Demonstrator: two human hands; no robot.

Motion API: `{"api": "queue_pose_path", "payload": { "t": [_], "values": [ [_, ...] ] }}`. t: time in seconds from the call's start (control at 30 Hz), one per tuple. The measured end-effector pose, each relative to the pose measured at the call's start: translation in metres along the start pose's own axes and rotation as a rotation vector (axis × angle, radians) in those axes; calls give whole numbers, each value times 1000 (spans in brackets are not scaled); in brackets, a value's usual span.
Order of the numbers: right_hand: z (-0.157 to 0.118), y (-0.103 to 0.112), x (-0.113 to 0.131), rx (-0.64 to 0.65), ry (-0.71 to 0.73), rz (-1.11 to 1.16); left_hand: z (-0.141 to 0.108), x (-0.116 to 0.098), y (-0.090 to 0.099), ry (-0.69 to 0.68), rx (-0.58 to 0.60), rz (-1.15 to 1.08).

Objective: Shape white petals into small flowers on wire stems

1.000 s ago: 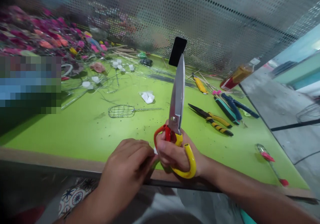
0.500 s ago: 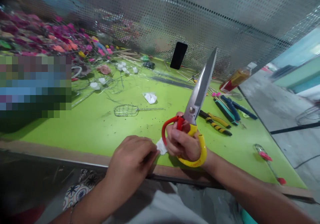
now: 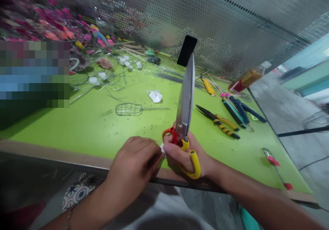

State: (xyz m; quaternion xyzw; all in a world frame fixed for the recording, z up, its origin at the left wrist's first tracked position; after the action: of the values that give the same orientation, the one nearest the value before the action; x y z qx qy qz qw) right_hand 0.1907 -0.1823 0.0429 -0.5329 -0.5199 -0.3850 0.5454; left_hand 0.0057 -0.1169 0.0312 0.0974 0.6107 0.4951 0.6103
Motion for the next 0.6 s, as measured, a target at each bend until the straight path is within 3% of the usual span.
{"api": "queue_pose_path", "payload": {
  "t": [0.1, 0.2, 0.37, 0.5, 0.6],
  "values": [
    [4, -4, 14, 39, 113, 211, 0, 0, 0, -4, -42, 11],
    [5, -4, 13, 63, 182, 301, 1, 0, 1, -5, -36, -6],
    [1, -2, -8, 72, 41, 153, 1, 3, 9, 16, -10, -118],
    [-1, -7, -3, 63, 98, 284, -1, 4, 12, 44, -10, -160],
    [-2, -8, -4, 55, 63, 228, -2, 5, 11, 48, -28, -179]
  ]
}}
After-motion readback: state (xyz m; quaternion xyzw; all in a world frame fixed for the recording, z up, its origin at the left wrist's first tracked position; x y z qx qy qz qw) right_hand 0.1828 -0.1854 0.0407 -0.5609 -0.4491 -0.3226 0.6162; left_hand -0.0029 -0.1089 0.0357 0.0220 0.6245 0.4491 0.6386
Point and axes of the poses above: each hand's wrist, its own z-axis towards the middle knuckle, its own y-axis out of the back of the hand, x = y × z, the point moved 1 cm from there along z, towards the middle knuckle, and after that the axes turned 13 degrees about x, right-handed, at the moved point
